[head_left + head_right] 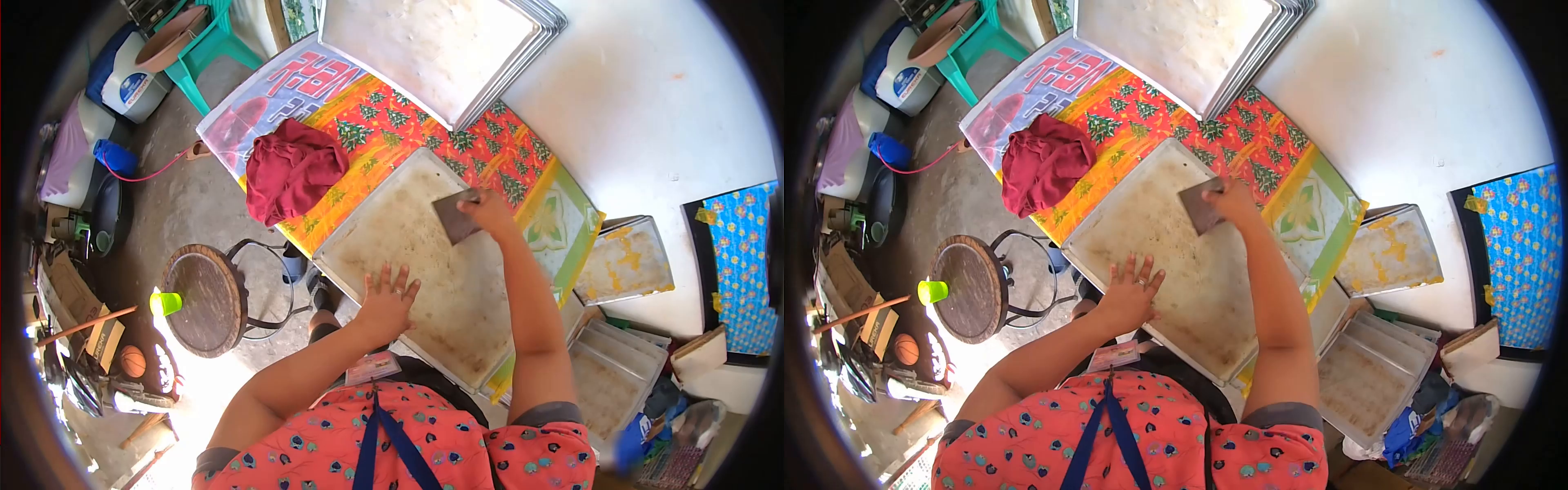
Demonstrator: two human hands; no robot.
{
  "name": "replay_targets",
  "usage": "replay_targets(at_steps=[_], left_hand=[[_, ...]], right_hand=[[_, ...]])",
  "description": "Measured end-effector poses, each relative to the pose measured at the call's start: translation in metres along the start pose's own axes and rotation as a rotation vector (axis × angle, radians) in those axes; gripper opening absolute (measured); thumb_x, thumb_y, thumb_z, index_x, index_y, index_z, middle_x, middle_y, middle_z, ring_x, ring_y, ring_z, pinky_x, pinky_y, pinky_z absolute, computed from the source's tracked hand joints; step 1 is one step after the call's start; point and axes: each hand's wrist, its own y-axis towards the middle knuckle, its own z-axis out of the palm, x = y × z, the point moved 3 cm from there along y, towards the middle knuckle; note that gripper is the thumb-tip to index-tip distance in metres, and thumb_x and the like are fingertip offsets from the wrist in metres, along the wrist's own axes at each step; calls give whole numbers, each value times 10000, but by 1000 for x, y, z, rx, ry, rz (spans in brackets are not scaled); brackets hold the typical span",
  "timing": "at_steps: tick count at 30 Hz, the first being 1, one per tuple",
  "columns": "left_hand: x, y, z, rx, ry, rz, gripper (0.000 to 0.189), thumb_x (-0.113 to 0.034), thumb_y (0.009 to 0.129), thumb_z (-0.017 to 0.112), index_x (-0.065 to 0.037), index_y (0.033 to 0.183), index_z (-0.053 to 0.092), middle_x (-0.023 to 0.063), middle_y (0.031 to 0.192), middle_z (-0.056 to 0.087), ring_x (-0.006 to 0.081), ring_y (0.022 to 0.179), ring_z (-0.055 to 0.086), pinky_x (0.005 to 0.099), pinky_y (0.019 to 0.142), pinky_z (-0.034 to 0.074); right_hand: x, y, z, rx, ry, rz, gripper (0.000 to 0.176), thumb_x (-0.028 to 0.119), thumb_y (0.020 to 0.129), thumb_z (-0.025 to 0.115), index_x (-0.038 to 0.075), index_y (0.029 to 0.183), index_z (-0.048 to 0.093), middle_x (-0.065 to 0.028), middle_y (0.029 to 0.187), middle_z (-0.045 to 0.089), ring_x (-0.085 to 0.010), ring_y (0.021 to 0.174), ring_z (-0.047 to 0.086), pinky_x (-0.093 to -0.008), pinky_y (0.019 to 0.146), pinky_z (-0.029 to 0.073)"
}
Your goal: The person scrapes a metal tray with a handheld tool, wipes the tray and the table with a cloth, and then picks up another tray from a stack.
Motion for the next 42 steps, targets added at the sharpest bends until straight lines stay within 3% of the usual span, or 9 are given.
replay_targets(at_steps=[10, 13, 22, 24, 28, 31, 35, 39, 42], left_hand=[[-3, -4, 4, 20, -60, 0, 880, -468, 749, 704, -89, 1444, 320, 222, 1526, 183, 492, 1386, 135, 702, 1019, 215], [2, -5, -5, 36, -108, -4, 888, -478, 739, 708, -87, 1439, 328, 222, 1524, 188, 464, 1392, 161, 671, 1039, 224], [74, -7, -32, -11, 34, -222, 974, -470, 682, 758, -103, 1454, 291, 190, 1529, 204, 406, 1405, 189, 632, 1077, 195], [76, -9, -30, -20, 35, -202, 972, -481, 687, 751, -99, 1453, 290, 184, 1529, 212, 399, 1403, 203, 643, 1069, 197], [79, -9, -26, -28, -12, -201, 975, -461, 686, 758, -102, 1457, 282, 174, 1533, 204, 396, 1411, 182, 644, 1074, 187], [81, -8, -26, -20, -26, -203, 988, -455, 675, 766, -112, 1461, 277, 177, 1534, 196, 403, 1408, 182, 643, 1075, 186], [80, -9, -24, -19, -34, -201, 986, -457, 675, 765, -106, 1459, 282, 181, 1532, 201, 413, 1404, 187, 645, 1071, 192], [81, -9, -24, -29, -32, -183, 987, -460, 677, 762, -100, 1459, 280, 182, 1532, 199, 419, 1403, 185, 645, 1071, 193], [81, -9, -25, -25, -39, -187, 980, -461, 681, 761, -96, 1456, 286, 182, 1533, 194, 418, 1404, 183, 645, 1070, 196]], right_hand=[[-36, -11, -2, 66, -27, 197, 448, 258, 770, 734, -73, 1043, 604, -136, 834, 659, -202, 817, 646, -366, 729, 510], [-44, 2, -16, -68, 527, 234, 293, 178, 778, 714, -44, 960, 657, -117, 793, 677, -194, 721, 646, -340, 668, 497], [-6, 20, 46, -199, 382, 208, 230, 149, 784, 716, -27, 922, 662, -83, 757, 674, -159, 623, 621, -334, 561, 487], [10, 16, 62, 18, 477, 271, 213, 157, 791, 718, -25, 884, 659, -86, 742, 677, -165, 583, 631, -325, 496, 478], [10, 23, 26, -70, 711, 397, 239, 141, 814, 690, -7, 1000, 660, -82, 794, 694, -188, 657, 676, -342, 540, 511], [30, 11, 45, 24, 222, 14, 279, 105, 808, 692, -44, 1029, 610, -107, 850, 680, -193, 649, 653, -324, 546, 538], [13, 24, 26, -34, 581, 412, 480, 225, 756, 729, -66, 1116, 602, -208, 942, 676, -305, 949, 651, -402, 817, 476], [40, 23, 37, 8, -50, 1, 513, 282, 744, 738, -94, 1061, 593, -251, 953, 660, -345, 919, 653, -422, 748, 497], [16, 37, 30, -44, 223, 240, 494, 309, 744, 731, -89, 1010, 607, -276, 955, 650, -380, 936, 636, -421, 798, 481]])
